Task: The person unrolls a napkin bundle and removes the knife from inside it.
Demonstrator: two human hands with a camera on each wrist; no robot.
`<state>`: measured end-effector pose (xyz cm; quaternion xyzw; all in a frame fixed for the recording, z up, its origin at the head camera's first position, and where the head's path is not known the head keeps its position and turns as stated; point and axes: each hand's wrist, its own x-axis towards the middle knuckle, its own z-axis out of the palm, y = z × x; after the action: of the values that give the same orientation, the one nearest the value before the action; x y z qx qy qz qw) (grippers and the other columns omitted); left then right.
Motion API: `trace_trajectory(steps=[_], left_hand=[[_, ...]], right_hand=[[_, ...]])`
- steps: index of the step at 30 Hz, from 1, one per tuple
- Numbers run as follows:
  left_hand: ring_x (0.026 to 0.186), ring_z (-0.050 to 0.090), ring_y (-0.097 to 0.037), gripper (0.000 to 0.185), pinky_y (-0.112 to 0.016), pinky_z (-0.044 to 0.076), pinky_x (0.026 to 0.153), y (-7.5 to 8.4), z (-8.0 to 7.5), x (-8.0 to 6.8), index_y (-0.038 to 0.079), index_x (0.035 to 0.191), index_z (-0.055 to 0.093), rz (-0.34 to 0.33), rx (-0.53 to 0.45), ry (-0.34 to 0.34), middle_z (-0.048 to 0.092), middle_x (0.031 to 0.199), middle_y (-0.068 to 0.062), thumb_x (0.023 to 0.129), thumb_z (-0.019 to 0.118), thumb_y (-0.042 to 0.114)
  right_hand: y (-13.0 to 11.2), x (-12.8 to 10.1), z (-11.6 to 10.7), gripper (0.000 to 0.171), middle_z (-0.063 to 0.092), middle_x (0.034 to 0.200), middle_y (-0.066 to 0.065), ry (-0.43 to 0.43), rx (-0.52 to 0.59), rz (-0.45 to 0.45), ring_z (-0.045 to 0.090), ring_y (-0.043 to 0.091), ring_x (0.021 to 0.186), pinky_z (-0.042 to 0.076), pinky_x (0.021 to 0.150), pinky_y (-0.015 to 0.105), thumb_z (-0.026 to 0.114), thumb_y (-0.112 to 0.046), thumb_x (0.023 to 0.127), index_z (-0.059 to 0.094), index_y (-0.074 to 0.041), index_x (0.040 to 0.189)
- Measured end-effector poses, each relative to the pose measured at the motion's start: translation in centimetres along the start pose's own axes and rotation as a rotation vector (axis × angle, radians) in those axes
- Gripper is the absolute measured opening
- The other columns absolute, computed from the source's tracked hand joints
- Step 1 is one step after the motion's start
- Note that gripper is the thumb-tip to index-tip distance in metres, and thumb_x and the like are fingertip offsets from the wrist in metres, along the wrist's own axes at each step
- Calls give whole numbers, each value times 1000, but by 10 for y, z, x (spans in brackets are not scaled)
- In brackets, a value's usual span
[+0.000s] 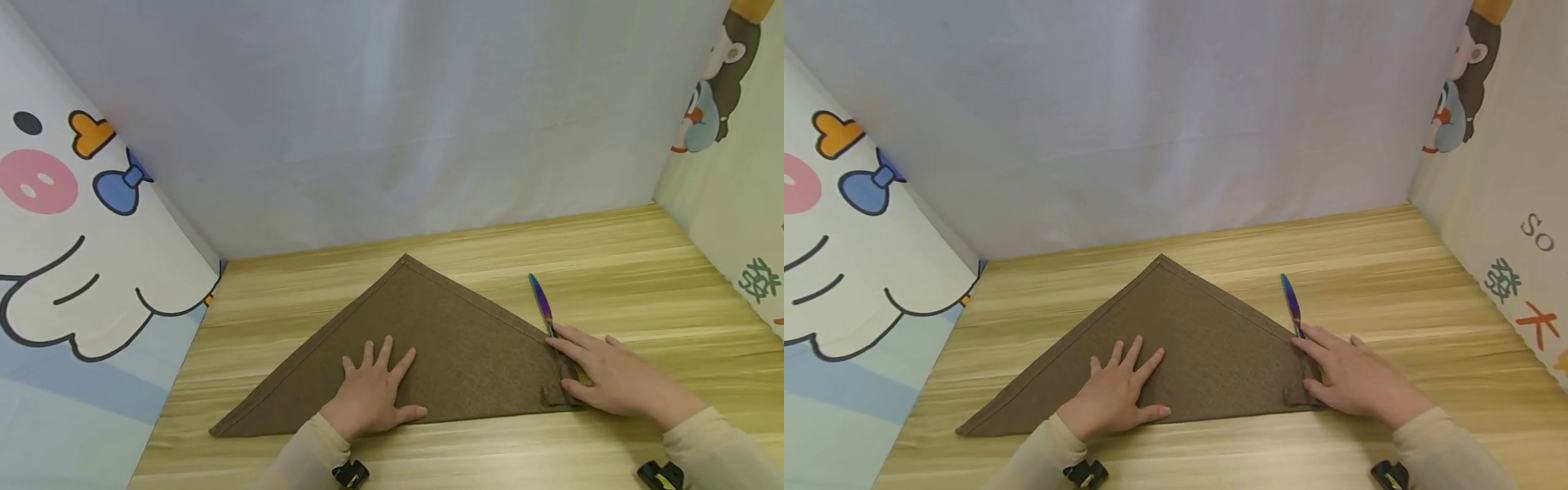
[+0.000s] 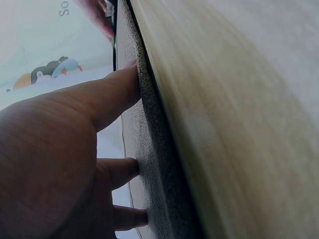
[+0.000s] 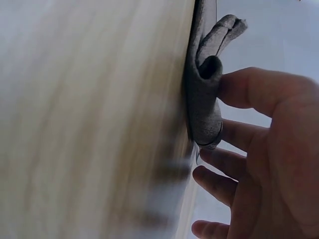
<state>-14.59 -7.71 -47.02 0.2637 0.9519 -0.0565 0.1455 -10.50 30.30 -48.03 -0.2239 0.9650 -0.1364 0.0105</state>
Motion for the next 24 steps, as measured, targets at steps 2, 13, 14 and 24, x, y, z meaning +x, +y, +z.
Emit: trace_trajectory(steps=[2, 13, 14, 24], left_hand=[[137, 22, -51, 93, -76, 28, 91, 0, 0, 0, 28, 155, 20, 2, 3, 2, 15, 158, -20, 81, 40, 81], [137, 22, -51, 93, -76, 28, 91, 0, 1, 0, 28, 155, 21, 2, 2, 7, 16, 157, -20, 81, 40, 81], [137, 22, -51, 93, -76, 28, 91, -1, 1, 0, 28, 155, 21, 3, -2, 8, 16, 157, -20, 81, 40, 81], [138, 21, -51, 93, -78, 27, 90, -3, 3, 0, 29, 155, 21, 1, -32, 13, 15, 158, -19, 81, 42, 81]], right_hand=[[0, 0, 0, 64, 35, 150, 17, -4, 2, 0, 48, 38, 125, 32, 92, 71, 66, -38, 90, 46, -9, 143], [-8, -1, -3, 70, 36, 150, 17, 10, -13, -35, 44, 37, 129, 33, 93, 70, 60, -55, 90, 49, -10, 142], [-8, -2, -2, 70, 36, 149, 17, 13, -17, -39, 44, 37, 129, 34, 92, 70, 61, -55, 89, 49, -9, 141], [-7, -3, 2, 70, 40, 146, 20, 31, -30, -26, 49, 38, 124, 35, 91, 69, 63, -53, 88, 52, -6, 138]])
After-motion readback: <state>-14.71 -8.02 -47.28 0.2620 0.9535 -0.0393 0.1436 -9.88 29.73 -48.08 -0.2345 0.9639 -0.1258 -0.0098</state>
